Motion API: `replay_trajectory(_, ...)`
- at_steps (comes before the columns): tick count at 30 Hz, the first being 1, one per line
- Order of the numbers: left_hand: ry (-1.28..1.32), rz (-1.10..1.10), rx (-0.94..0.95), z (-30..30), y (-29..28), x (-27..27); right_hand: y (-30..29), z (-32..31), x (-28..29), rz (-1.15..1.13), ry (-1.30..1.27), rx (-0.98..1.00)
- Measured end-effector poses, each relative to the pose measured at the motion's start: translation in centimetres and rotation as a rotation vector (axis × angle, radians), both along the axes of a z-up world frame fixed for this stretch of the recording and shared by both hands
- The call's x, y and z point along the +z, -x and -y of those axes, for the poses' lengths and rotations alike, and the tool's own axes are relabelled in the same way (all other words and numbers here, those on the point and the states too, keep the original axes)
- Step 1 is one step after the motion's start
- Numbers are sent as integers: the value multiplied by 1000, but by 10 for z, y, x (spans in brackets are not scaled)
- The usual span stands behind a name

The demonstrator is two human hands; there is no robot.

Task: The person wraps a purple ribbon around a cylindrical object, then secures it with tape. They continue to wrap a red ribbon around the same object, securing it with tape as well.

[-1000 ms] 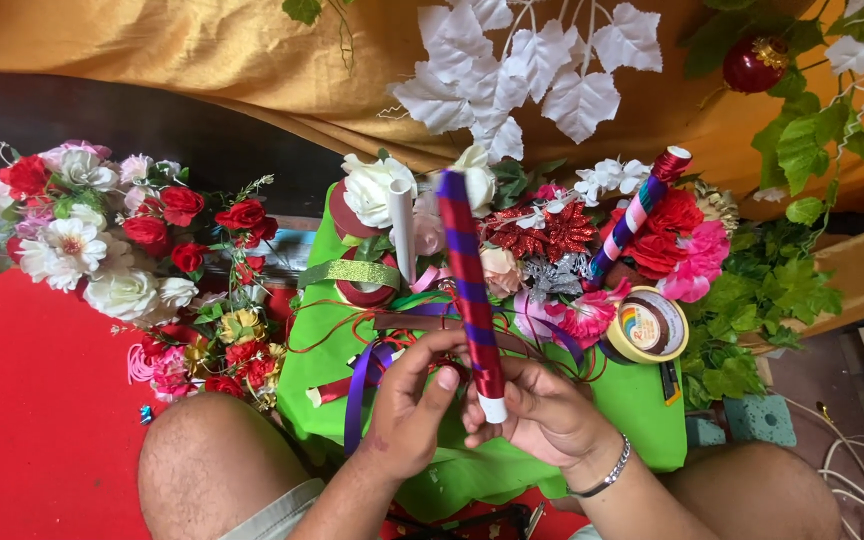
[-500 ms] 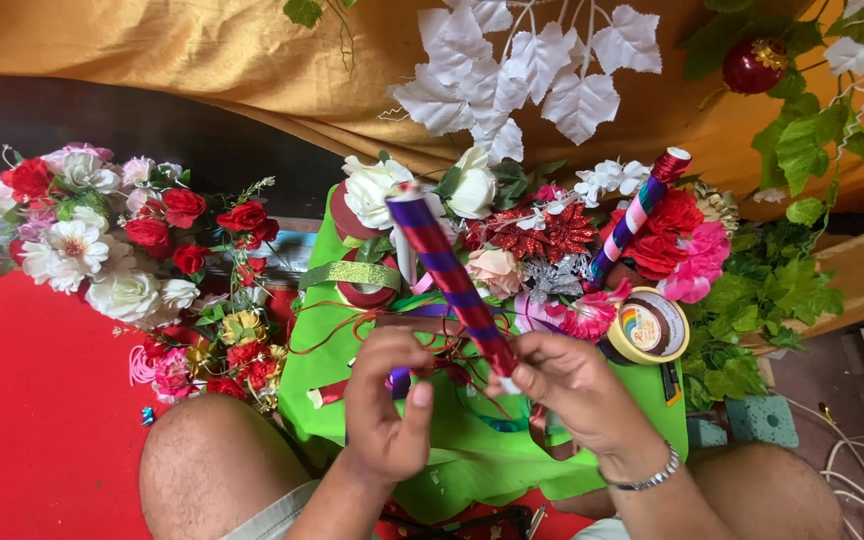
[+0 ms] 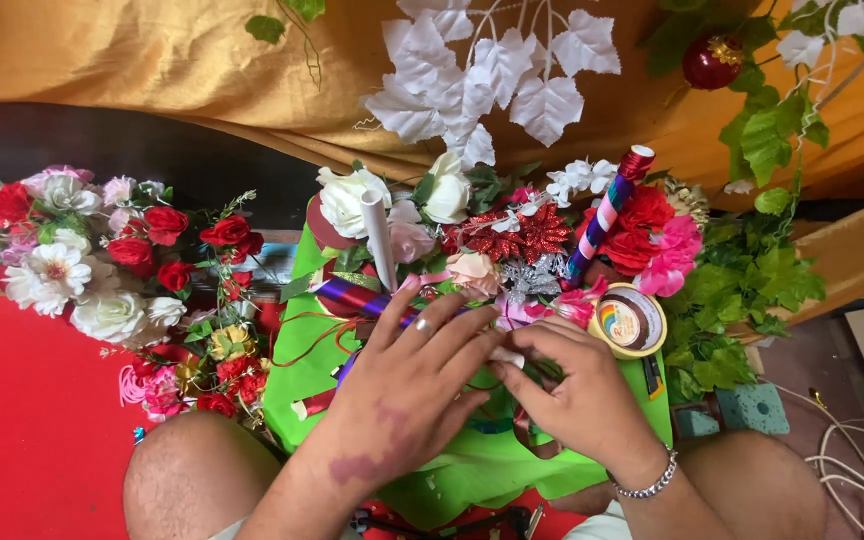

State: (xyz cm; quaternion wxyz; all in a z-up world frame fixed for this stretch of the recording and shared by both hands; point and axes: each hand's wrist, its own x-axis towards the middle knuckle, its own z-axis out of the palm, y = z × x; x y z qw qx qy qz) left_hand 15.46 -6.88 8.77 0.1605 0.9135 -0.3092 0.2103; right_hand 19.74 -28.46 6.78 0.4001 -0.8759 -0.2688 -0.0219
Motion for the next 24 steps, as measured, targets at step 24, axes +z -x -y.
replay_trajectory(24, 212, -401, 22, -18, -1, -41, -4, 9, 1, -287, 131, 182)
